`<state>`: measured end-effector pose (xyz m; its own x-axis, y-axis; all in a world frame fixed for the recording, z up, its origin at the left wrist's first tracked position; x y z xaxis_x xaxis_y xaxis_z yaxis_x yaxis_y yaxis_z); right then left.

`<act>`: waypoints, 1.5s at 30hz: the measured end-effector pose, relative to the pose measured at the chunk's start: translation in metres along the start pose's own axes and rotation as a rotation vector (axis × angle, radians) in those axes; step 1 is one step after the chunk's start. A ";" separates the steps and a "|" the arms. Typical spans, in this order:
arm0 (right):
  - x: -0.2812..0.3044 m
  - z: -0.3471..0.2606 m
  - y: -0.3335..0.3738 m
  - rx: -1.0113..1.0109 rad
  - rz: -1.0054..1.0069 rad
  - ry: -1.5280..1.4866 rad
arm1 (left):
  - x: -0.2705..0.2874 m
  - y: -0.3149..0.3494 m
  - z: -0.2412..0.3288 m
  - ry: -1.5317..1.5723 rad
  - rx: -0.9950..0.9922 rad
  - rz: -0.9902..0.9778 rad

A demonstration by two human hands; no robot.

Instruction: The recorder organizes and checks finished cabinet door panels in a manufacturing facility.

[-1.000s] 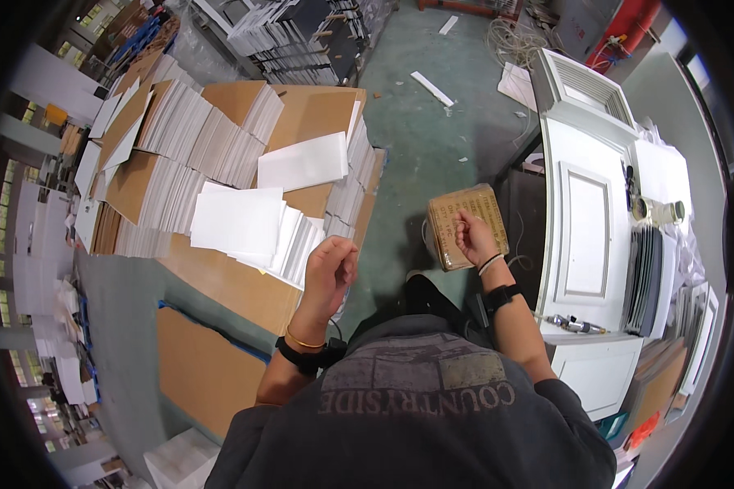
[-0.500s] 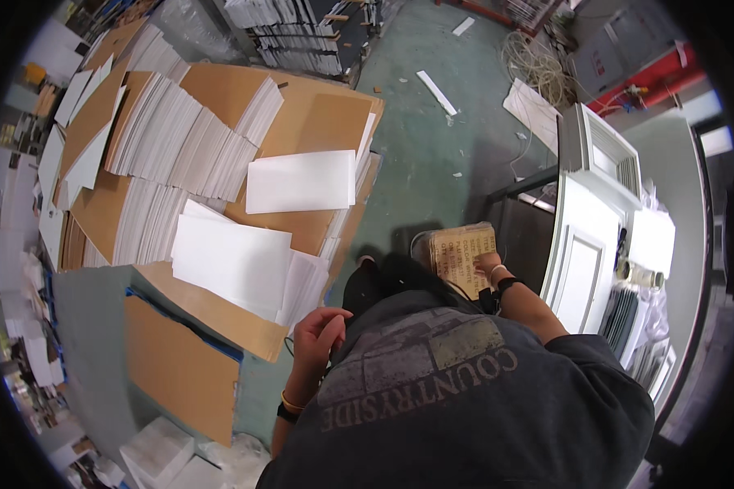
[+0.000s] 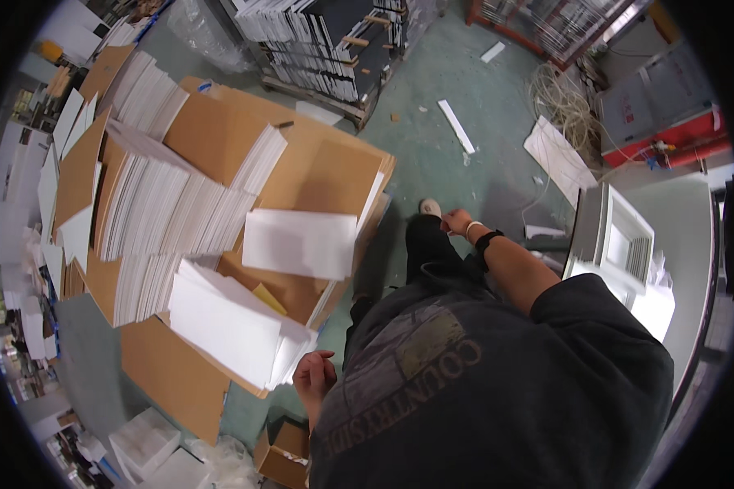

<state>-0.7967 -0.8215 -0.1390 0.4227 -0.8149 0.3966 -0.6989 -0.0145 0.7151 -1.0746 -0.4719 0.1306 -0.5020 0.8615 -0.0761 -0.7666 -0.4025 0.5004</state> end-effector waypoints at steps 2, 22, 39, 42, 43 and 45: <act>0.029 0.005 -0.049 0.021 -0.046 -0.028 | -0.045 -0.023 0.004 0.014 -0.047 0.030; 0.317 -0.178 -0.248 -0.123 -0.121 -1.128 | -0.470 -0.455 0.160 -0.232 -0.340 -0.132; 0.318 -0.499 -0.510 0.347 -0.325 -0.386 | -0.428 -0.784 0.158 -0.037 -0.073 0.431; 0.315 -0.570 -0.573 0.637 -0.167 -0.080 | -0.433 -0.809 0.167 -0.151 -0.179 0.547; 0.313 -0.588 -0.590 0.694 -0.131 -0.090 | -0.436 -0.813 0.173 -0.204 -0.273 0.604; 0.310 -0.621 -0.621 0.768 -0.104 -0.064 | -0.447 -0.823 0.178 -0.060 -0.335 0.529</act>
<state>0.1260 -0.7052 -0.1026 0.4905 -0.8188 0.2983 -0.8710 -0.4713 0.1383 -0.1478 -0.4709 -0.0934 -0.8320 0.5308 0.1611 -0.5090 -0.8460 0.1585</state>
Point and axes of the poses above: each hand's wrist, its own y-axis away from the middle knuckle, its own x-axis out of the back of the hand, z = x × y, the point moved 5 cm from there along -y, towards the middle knuckle, and after that the axes turned 3 degrees about -y, right-handed, at the moved point
